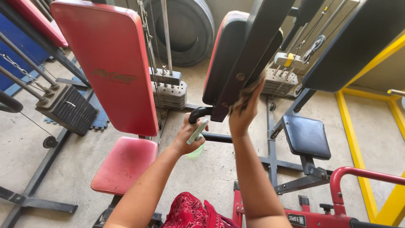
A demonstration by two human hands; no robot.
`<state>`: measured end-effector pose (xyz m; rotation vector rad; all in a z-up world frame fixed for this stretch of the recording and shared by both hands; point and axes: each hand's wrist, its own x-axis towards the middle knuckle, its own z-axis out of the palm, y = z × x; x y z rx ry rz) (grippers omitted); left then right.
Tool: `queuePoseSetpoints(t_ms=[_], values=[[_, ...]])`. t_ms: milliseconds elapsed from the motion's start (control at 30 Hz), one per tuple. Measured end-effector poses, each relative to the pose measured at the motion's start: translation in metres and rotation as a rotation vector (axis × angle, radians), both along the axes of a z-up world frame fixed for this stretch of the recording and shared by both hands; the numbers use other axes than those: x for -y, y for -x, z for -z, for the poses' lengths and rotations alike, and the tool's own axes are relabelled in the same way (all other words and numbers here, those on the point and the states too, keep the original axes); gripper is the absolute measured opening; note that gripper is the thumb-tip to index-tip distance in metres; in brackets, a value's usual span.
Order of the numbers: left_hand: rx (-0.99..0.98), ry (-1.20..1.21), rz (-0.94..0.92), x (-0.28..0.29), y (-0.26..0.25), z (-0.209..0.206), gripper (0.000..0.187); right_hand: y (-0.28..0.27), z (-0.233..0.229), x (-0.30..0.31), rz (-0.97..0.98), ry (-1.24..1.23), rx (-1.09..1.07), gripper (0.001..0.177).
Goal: Cleaning and wiping down various gym machines and benches with a spray bottle and cloth.
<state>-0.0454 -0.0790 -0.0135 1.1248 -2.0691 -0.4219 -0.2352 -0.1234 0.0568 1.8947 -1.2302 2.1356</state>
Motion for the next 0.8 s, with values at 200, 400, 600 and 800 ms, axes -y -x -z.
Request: queuePoseSetpoints(t_ms=[200, 400, 600, 800], values=[[-0.05, 0.057, 0.0, 0.003, -0.005, 0.02, 0.041, -0.002, 0.113, -0.03, -0.195, -0.8, 0.061, 0.045], [-0.088, 0.094, 0.045, 0.0, -0.007, 0.009, 0.04, 0.02, 0.13, -0.044, -0.517, -0.521, 0.98, 0.042], [-0.083, -0.07, -0.009, -0.006, -0.004, 0.012, 0.04, 0.041, -0.022, -0.033, 0.166, -0.044, 0.354, 0.05], [-0.014, -0.086, -0.046, -0.012, -0.003, 0.01, 0.039, -0.01, -0.163, -0.014, 0.061, 0.148, 0.108, 0.058]])
